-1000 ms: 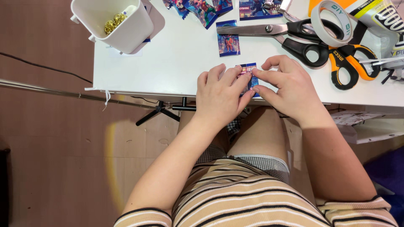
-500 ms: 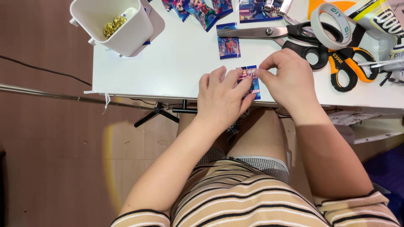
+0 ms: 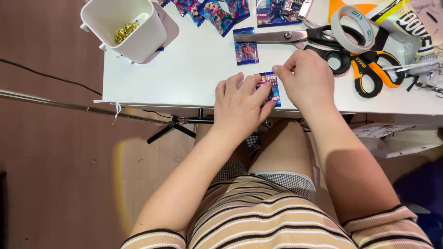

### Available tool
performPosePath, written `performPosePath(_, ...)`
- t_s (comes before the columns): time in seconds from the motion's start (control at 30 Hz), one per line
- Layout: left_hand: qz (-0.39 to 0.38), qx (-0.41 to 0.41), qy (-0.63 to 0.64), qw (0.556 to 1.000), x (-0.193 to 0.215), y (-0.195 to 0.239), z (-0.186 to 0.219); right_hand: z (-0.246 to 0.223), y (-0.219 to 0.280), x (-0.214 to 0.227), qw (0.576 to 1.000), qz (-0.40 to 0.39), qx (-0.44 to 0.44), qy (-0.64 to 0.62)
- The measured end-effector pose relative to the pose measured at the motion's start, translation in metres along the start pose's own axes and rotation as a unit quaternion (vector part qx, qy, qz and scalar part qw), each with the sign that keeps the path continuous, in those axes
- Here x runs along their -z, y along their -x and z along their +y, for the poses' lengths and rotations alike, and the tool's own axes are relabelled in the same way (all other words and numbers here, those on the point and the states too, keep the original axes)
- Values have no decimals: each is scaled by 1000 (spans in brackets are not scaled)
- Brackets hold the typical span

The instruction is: The person applies adhesive strips to the back of small illustrated cards by hand, then uses scissors to cut a piece of paper and wraps a thread around a small bundle.

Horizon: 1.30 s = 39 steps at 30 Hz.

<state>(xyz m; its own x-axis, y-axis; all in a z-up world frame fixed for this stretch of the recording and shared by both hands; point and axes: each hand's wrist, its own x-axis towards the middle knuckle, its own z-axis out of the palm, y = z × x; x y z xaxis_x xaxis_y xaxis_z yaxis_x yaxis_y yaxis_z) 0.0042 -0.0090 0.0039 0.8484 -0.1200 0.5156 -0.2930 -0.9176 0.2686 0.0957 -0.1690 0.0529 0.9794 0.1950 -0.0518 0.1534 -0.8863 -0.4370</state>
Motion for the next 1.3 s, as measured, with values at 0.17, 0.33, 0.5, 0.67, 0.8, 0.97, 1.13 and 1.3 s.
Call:
performPosePath(0.17,-13,8,-1,1000,2,-1,1,-1,12,14,998,-25,48,-19)
performPosePath(0.33,-19,10,0,1000,4,-2,2,1,26,21,995,-63,73,-38)
performPosePath(0.5,-30,15,13,999,4,-2,1,8,35,23,990,-96,92,-44)
performPosePath(0.67,-17,13,6,1000,1,-1,1,17,36,21,987,-114,108,-28)
performPosePath(0.8,-11,14,4,1000,0,0,1,7,36,35,984,-151,76,-50)
performPosePath(0.97,-12,13,8,1000,-1,1,0,8,27,25,989,-120,6,-88)
performPosePath(1.13,-14,16,16,1000,-3,2,0,2,20,14,995,-90,-34,-40)
performPosePath(1.3,-22,13,15,1000,-3,2,0,-10,10,14,995,-75,-73,2)
